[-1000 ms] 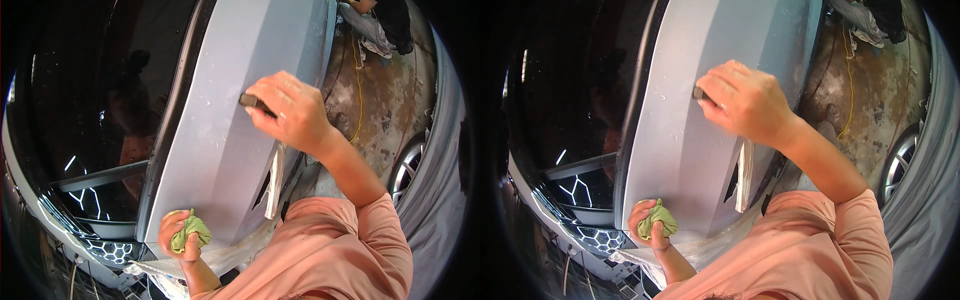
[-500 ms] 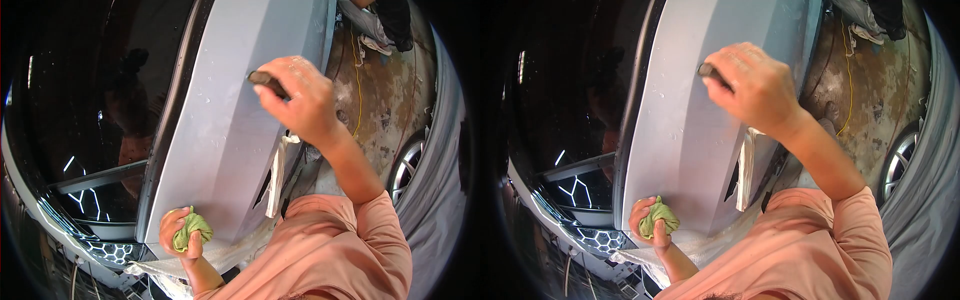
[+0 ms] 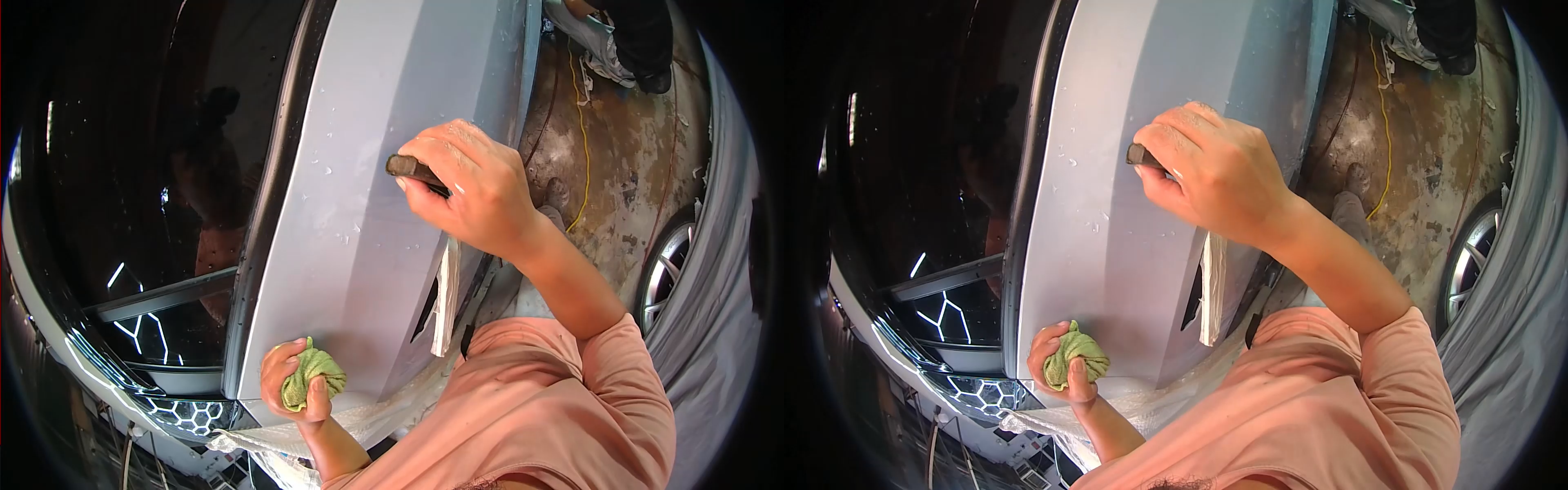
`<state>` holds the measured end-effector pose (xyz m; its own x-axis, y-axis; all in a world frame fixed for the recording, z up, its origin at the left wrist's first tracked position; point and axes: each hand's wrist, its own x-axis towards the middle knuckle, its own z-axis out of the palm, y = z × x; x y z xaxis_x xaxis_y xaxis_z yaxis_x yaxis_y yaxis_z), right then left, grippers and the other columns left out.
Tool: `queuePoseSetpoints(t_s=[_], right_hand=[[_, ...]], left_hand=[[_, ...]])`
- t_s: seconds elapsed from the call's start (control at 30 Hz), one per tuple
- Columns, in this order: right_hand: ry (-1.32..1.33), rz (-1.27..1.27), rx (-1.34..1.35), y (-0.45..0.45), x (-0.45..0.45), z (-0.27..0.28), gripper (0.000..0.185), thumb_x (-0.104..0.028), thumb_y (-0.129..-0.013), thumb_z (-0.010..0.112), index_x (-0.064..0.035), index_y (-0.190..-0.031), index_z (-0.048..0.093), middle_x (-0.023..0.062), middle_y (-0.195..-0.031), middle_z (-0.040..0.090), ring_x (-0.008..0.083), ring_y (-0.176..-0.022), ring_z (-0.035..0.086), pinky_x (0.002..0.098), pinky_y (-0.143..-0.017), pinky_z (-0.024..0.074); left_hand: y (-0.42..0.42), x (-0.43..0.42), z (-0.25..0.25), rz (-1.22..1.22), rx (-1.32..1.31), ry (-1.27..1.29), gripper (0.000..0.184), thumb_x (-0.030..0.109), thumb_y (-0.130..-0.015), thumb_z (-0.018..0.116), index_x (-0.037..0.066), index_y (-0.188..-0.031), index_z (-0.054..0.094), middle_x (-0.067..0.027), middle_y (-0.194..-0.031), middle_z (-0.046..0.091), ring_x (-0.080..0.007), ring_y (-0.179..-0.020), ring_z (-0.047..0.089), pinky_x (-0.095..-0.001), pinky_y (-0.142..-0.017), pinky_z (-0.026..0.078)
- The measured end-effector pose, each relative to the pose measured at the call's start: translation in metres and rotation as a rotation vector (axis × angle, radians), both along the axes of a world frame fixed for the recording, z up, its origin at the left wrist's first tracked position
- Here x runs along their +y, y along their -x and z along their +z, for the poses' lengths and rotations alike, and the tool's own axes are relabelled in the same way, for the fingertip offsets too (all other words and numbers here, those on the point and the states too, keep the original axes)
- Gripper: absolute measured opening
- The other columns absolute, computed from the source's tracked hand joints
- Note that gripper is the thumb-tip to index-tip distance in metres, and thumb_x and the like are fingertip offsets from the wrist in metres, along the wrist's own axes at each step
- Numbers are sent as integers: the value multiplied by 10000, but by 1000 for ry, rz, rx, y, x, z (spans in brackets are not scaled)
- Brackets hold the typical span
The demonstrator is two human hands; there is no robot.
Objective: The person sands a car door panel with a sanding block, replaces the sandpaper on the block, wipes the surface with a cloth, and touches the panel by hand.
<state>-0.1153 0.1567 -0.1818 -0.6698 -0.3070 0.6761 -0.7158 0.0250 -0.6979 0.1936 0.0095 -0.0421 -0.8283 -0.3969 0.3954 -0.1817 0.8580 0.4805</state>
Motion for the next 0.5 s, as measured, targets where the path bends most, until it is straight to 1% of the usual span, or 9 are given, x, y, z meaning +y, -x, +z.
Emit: queuePoseSetpoints(t_s=[0.2, 0.3, 0.4, 0.5], right_hand=[[28, -31, 22, 6, -8, 1, 280, -68, -760, 834, -82, -990, 676, 35, -949, 716, 231, -830, 704, 357, -626, 582], [36, 17, 25, -3, -9, 1, 274, -69, -754, 833, -90, -977, 676, 27, -949, 715, 230, -830, 703, 355, -629, 582], [23, -21, 10, 9, -9, -2, 276, -78, -747, 836, -96, -972, 678, 25, -951, 716, 226, -846, 709, 353, -641, 589], [12, 34, 19, 0, -8, 3, 277, -93, -747, 837, -100, -975, 680, 27, -951, 714, 226, -853, 710, 354, -651, 595]], left_hand=[[1, 0, -1, 3, -3, 14, 401, 325, -917, 786, 53, -1165, 628, -216, -1039, 769, -357, -921, 730, -481, -878, 578], [0, -1, -2, -2, -7, 25, 400, 324, -921, 783, 52, -1168, 626, -215, -1039, 769, -357, -918, 731, -479, -874, 577], [0, -1, -1, -7, -11, 36, 400, 320, -923, 780, 51, -1175, 623, -214, -1038, 768, -357, -915, 730, -480, -871, 577], [2, -1, 0, -11, -17, 41, 400, 320, -925, 777, 54, -1180, 621, -213, -1036, 767, -357, -912, 729, -483, -870, 576]])
